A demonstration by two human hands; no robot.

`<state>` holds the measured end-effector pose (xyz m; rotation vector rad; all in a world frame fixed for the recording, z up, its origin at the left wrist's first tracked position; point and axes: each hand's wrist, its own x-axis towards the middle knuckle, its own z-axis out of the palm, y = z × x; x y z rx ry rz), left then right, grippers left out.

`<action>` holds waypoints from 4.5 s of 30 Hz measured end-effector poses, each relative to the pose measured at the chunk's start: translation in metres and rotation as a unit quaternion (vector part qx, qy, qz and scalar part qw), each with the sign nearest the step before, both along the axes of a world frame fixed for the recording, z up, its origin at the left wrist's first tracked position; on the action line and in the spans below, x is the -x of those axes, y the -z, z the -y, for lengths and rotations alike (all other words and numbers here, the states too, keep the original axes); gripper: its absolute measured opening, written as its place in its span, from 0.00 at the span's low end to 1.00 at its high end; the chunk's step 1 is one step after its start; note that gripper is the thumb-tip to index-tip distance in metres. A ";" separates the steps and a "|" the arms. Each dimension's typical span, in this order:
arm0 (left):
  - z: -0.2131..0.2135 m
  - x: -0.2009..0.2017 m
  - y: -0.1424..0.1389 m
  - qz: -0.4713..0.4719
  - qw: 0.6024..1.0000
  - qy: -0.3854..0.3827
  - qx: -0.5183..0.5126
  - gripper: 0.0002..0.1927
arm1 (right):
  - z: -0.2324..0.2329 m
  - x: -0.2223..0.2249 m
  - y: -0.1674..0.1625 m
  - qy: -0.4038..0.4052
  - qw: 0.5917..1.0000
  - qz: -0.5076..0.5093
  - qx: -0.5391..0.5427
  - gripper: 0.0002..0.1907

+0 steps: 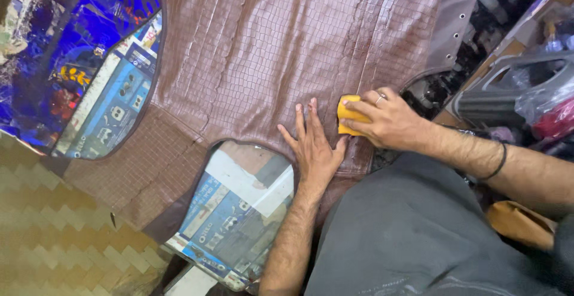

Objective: The person rubs a sponge over a large brown leather garment panel laid on a work table, periodically dipping the sponge into a dark liquid container on the table and wiping the liquid across the panel's surface, working section by section over the material.

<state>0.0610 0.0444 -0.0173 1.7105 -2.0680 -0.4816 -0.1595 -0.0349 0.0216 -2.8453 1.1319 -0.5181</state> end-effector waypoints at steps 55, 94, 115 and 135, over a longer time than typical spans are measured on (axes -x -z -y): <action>-0.066 -0.019 0.017 -0.020 0.997 -0.040 0.060 0.65 | -0.033 -0.036 0.017 -0.122 0.992 -0.005 0.002 0.24; -0.080 -0.061 0.020 -0.046 0.998 0.005 0.037 0.71 | -0.078 -0.085 0.014 -0.026 0.998 0.028 -0.042 0.20; -0.078 -0.062 0.018 -0.031 0.999 0.008 0.013 0.74 | -0.099 -0.056 0.016 -0.119 0.991 0.033 -0.054 0.27; -0.106 -0.043 0.027 -0.028 0.986 -0.126 0.107 0.74 | -0.058 -0.062 0.012 -0.007 0.997 0.067 0.022 0.20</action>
